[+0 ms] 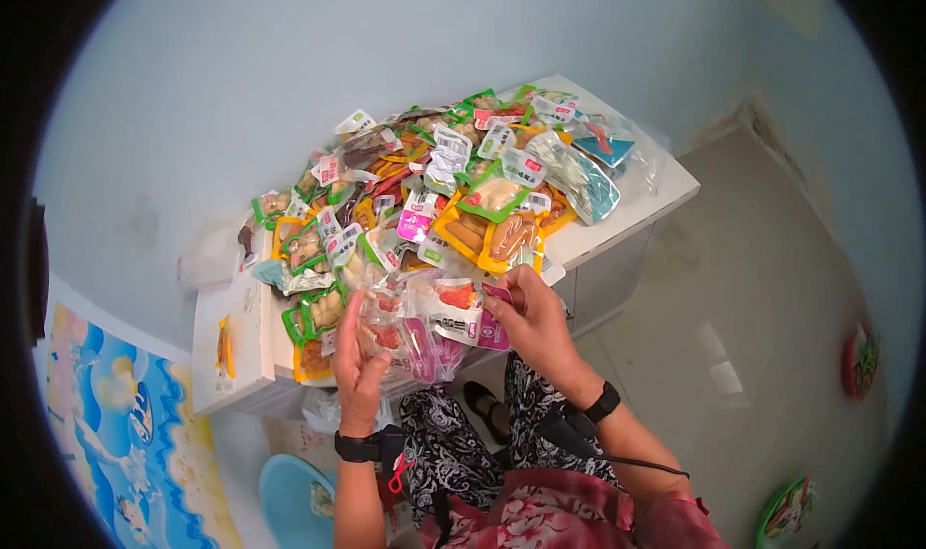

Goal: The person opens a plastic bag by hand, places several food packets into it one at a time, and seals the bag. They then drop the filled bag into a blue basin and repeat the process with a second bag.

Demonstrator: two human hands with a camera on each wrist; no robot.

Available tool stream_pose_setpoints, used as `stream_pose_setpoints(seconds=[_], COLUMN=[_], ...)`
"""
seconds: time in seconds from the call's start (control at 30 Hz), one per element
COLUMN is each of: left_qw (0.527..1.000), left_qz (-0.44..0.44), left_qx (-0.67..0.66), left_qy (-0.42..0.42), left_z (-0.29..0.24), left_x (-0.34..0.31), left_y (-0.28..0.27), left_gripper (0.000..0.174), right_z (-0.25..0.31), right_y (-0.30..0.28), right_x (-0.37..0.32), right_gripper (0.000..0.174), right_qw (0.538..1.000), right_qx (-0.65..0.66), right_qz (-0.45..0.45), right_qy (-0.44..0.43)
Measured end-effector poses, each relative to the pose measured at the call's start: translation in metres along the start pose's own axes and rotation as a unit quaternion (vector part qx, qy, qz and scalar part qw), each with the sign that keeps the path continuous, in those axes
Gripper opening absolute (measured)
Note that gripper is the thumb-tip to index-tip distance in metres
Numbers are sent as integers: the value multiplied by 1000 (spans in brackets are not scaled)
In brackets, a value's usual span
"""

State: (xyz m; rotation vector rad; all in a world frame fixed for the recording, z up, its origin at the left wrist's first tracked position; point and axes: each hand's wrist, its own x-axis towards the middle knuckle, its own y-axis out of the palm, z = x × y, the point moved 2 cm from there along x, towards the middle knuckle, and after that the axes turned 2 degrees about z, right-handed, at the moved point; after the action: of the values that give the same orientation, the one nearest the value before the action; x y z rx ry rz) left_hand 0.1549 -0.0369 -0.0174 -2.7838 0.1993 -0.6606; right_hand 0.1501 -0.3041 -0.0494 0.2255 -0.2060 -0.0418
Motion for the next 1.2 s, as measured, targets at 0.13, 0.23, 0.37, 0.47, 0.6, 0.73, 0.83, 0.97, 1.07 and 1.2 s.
stream_pose_setpoints(seconds=[0.13, 0.23, 0.37, 0.47, 0.6, 0.73, 0.83, 0.97, 1.07, 1.2], left_qw=[998, 993, 985, 971, 939, 920, 897, 903, 926, 955], left_qz=[11, 7, -12, -17, -15, -42, -42, -34, -26, -56], left_qx=[61, 122, 171, 235, 319, 361, 418, 415, 372, 275], left_qy=[-6, 1, -4, 44, 127, 149, 135, 104, 53, 93], left_z=[-7, -6, -8, -12, -26, -49, -77, -69, -60, -68], left_x=[4, 6, 11, 16, 22, 25, 31, 40, 41, 42], left_y=[0, 6, 13, 13, 20, 36, 54, 55, 45, 44], left_gripper=[69, 65, 61, 61, 61, 59, 56, 34, 19, 16], right_z=[20, 13, 2, 6, 11, 10, 8, 13, 18, 28], right_y=[1, 14, 27, 26, 21, 23, 27, 28, 27, 28], right_x=[9, 8, 0, -2, 5, 7, 3, -4, -4, -1], right_gripper=[17, 17, 14, 13, 14, 14, 14, 19, 18, 16], right_qw=[998, 999, 998, 999, 1000, 1000, 999, 999, 995, 992], right_qx=[-59, -1, 45, 29, 7, 19, 2, -20, -72, -96], right_qz=[27, -40, -40, -27, -11, -18, -34, -19, 1, 20], right_qy=[14, -25, 1, 10, 3, 5, -28, -37, -66, -82])
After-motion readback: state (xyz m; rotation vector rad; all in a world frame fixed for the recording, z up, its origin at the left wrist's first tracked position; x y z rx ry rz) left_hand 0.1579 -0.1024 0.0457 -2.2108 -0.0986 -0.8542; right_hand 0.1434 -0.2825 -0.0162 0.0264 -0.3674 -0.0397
